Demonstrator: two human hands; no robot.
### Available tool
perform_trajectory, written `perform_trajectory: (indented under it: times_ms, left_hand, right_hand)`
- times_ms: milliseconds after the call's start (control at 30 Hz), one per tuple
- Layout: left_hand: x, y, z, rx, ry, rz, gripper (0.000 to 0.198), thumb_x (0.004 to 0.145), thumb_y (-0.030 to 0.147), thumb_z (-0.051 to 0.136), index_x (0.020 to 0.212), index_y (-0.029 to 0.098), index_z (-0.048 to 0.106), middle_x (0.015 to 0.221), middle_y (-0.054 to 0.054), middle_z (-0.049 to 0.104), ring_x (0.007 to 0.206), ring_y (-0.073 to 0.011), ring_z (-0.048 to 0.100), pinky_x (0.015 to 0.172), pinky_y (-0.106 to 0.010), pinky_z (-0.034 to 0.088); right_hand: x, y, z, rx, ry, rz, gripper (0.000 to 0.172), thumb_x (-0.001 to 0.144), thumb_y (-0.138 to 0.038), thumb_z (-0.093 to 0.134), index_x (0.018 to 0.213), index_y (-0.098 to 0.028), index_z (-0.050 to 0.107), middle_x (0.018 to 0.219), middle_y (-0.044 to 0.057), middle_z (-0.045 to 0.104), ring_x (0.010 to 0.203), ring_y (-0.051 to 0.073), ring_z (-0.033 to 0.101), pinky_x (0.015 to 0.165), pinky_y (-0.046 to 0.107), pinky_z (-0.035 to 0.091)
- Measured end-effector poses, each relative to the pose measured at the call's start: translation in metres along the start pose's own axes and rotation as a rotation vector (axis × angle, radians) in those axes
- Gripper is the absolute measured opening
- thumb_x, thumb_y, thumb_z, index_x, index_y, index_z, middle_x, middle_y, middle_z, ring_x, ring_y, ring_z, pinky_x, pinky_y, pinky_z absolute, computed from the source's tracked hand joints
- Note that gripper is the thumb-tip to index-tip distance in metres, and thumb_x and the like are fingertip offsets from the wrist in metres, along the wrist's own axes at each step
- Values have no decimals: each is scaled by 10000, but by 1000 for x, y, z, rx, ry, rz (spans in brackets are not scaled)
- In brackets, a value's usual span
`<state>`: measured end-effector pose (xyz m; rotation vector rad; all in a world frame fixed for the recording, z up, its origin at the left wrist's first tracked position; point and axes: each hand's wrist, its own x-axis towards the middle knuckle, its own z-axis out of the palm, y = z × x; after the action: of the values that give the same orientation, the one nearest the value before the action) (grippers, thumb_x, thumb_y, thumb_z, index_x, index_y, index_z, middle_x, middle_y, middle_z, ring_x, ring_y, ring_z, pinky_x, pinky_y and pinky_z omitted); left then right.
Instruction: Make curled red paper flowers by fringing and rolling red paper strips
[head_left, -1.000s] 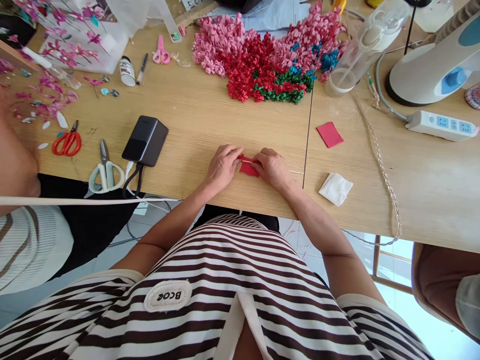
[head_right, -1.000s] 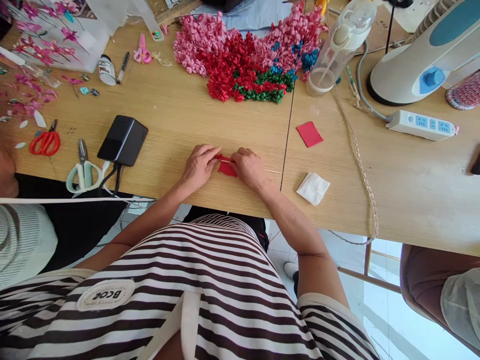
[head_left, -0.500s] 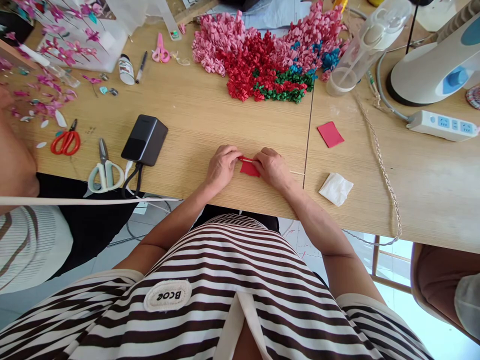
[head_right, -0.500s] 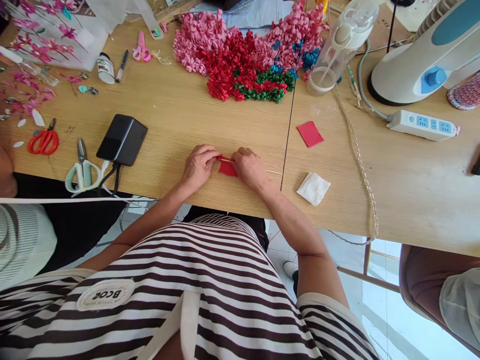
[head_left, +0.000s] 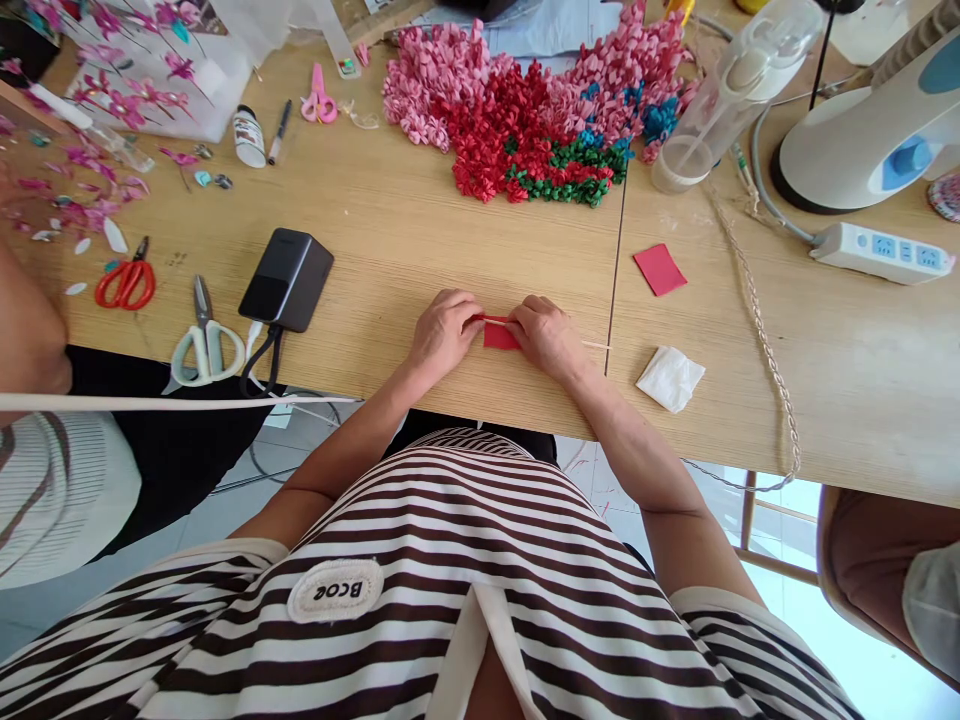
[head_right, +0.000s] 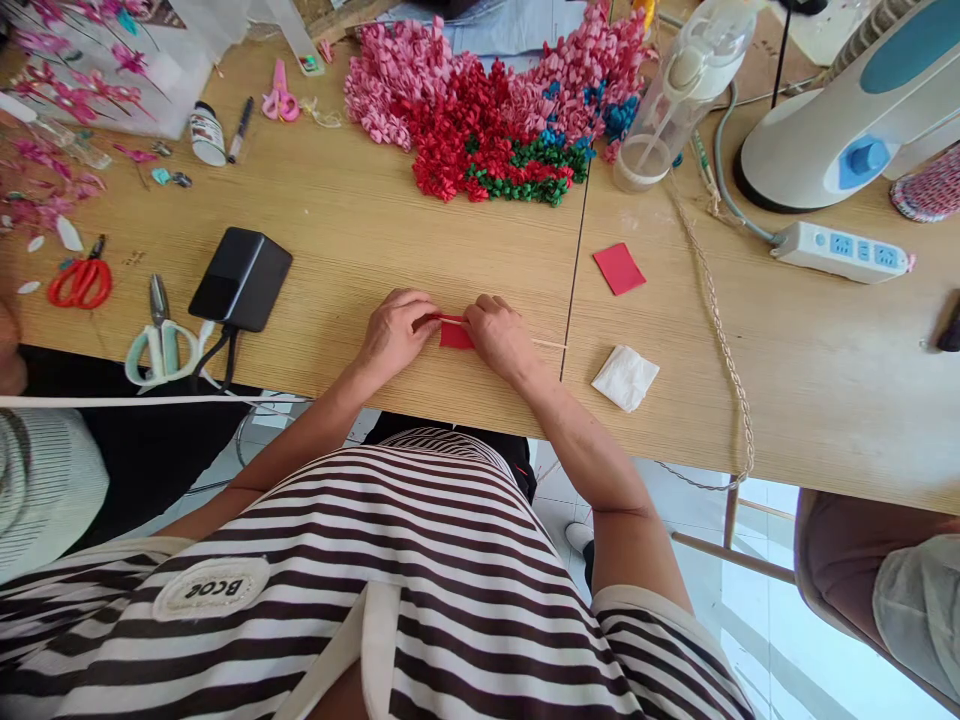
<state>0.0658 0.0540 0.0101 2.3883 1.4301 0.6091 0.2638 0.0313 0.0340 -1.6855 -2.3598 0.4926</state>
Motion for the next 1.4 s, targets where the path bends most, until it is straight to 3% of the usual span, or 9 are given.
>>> perform_trajectory:
  times_ms: [133,300,567,700,833,933,1033,1167,1400]
  left_hand:
    - [-1,-1,1,1,6,4,153,958,194,579,960,184,732,1105,-87,710,1102,-242,621,1024,-395,505]
    - [-1,-3,2,6,-7,12,187,965,200,563,1066,187,719,1154,-90,691,1140,-245,600,1040,-401,503]
    - [1,-1,3,9,3,19,180,982,184,531,981,177,711,1102,-96,694,1118,-241,614,1023,-382,508]
    - [-1,-2,2,12,-2,8,216,978,185,531,1110,183,702,1169,-95,691,1161,-246,605,1059,-402,500]
    - [-13,-4,-4,30,36,-24,281,976,183,543,1224,174,676,1240,-106,680,1199,-243,601,1078,-394,495]
    - [-31,-3,-4,29,139,-13,199,990,189,539,1077,182,718,1109,-89,713,1097,-222,635,999,-358,524]
    - [-51,2,2,-2,210,91,217,1015,260,550,940,188,740,958,-64,720,966,-199,651,907,-327,541]
    - [-65,7,9,28,207,162,255,1031,271,532,984,196,771,932,-56,723,908,-186,652,854,-316,536]
    - [-64,12,10,89,170,133,281,1039,269,511,1038,198,783,940,-69,722,918,-197,645,841,-325,515]
  right_hand:
    - [-1,3,-4,4,-8,11,281,1042,-212,485,1081,-124,749,1101,152,701,1036,242,612,879,330,460]
    - [-1,2,-4,-15,-29,10,264,1034,-212,505,1073,-126,751,1104,153,703,1043,245,618,875,333,469]
    - [-2,0,-6,-24,-64,11,265,1034,-212,509,1093,-113,748,1148,167,703,1078,261,623,882,349,477]
    - [-3,-1,-7,-25,-69,9,267,1034,-209,506,1096,-113,748,1151,164,705,1084,260,626,894,345,477]
    - [-5,-2,-11,-13,-59,4,280,1038,-199,486,1098,-108,743,1140,157,711,1055,252,630,906,337,465]
    - [-7,-2,-14,2,-63,-11,279,1032,-180,473,1090,-115,738,1108,146,718,1005,239,630,871,329,452]
    - [-9,-3,-13,13,-70,-44,274,1030,-179,473,1052,-127,740,1065,134,720,959,223,625,818,315,431]
    - [-11,-2,-9,52,-73,-106,252,1026,-192,509,1026,-151,758,1040,112,719,934,207,619,773,296,409]
    - [-11,2,-8,68,-79,-170,262,1027,-220,521,1054,-160,774,1031,114,712,929,211,621,787,304,417]
